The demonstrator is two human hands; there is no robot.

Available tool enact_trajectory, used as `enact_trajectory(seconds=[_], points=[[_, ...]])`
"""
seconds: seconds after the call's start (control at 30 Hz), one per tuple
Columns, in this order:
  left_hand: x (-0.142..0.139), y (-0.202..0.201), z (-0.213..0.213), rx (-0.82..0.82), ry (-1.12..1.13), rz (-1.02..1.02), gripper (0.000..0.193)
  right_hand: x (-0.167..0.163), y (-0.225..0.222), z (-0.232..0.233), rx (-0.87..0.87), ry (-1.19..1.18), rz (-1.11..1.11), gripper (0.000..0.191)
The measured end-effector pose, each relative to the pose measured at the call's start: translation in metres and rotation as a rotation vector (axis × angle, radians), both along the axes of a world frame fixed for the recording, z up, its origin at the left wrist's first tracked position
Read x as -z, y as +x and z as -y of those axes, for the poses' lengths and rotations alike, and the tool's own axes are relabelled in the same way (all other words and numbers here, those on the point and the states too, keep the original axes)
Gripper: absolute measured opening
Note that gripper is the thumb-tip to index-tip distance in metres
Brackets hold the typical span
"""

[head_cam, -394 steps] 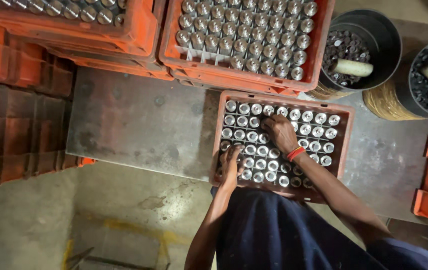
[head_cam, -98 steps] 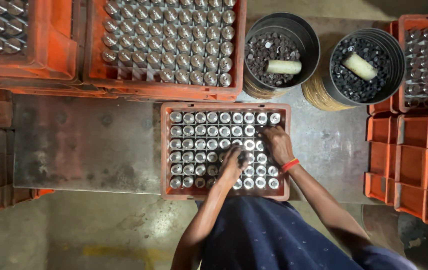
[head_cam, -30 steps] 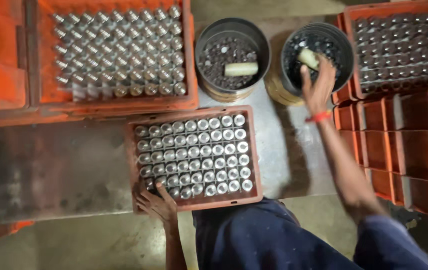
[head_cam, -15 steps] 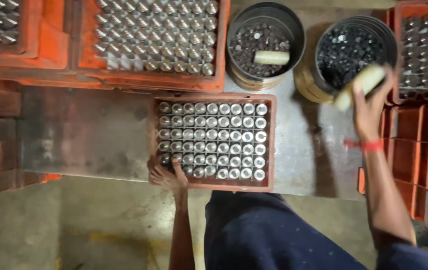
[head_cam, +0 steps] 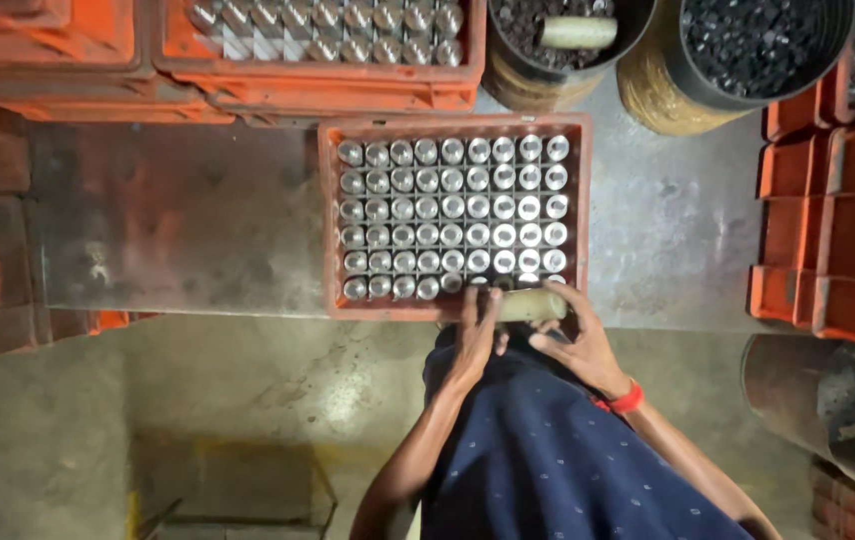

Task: The person wipes the tops of many small metal parts arranged in a red crate using a cylindrical sponge. The person repeatedly rubs each part and occasionally moves the crate to access more parts.

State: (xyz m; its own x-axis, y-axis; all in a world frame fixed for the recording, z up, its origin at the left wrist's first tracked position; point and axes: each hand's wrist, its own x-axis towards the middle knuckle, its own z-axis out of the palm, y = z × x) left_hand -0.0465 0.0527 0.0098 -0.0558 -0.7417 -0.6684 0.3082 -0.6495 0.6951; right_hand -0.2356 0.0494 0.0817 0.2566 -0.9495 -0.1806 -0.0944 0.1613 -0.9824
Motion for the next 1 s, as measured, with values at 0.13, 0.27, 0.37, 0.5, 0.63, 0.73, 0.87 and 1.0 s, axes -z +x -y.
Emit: enact_trajectory(seconds=[0.13, 0.27, 0.37, 0.5, 0.63, 0.73, 0.87, 1.0], points=[[0.018, -0.018, -0.019, 0.173, 0.168, 0.087, 0.064, -0.004, 0.022, -0.008, 0.082, -0.248, -0.442, 0.084], [0.006, -0.011, -0.025, 0.216, -0.082, 0.042, 0.072, -0.017, 0.018, 0.003, 0.207, -0.363, -0.561, 0.082], [-0.02, 0.031, -0.019, 0.161, -0.338, 0.512, 0.059, -0.036, 0.001, 0.012, 0.345, -0.419, -0.603, 0.079], [-0.04, 0.102, -0.003, -0.055, -0.496, 1.124, 0.045, -0.035, 0.005, 0.018, 0.35, -0.798, -0.58, 0.055], [-0.021, 0.136, 0.019, -0.177, -0.567, 1.441, 0.048, -0.001, 0.024, 0.033, 0.165, -0.635, -0.663, 0.041], [0.001, 0.155, 0.032, -0.085, -0.228, 1.568, 0.055, 0.009, 0.006, 0.027, 0.27, -0.666, -0.561, 0.043], [0.023, 0.165, 0.047, -0.22, -0.286, 1.742, 0.061, 0.011, -0.017, 0.025, 0.033, -0.748, -0.722, 0.041], [0.028, 0.165, 0.048, -0.219, -0.234, 1.701, 0.062, 0.019, -0.003, 0.05, 0.233, -0.671, -0.572, 0.029]])
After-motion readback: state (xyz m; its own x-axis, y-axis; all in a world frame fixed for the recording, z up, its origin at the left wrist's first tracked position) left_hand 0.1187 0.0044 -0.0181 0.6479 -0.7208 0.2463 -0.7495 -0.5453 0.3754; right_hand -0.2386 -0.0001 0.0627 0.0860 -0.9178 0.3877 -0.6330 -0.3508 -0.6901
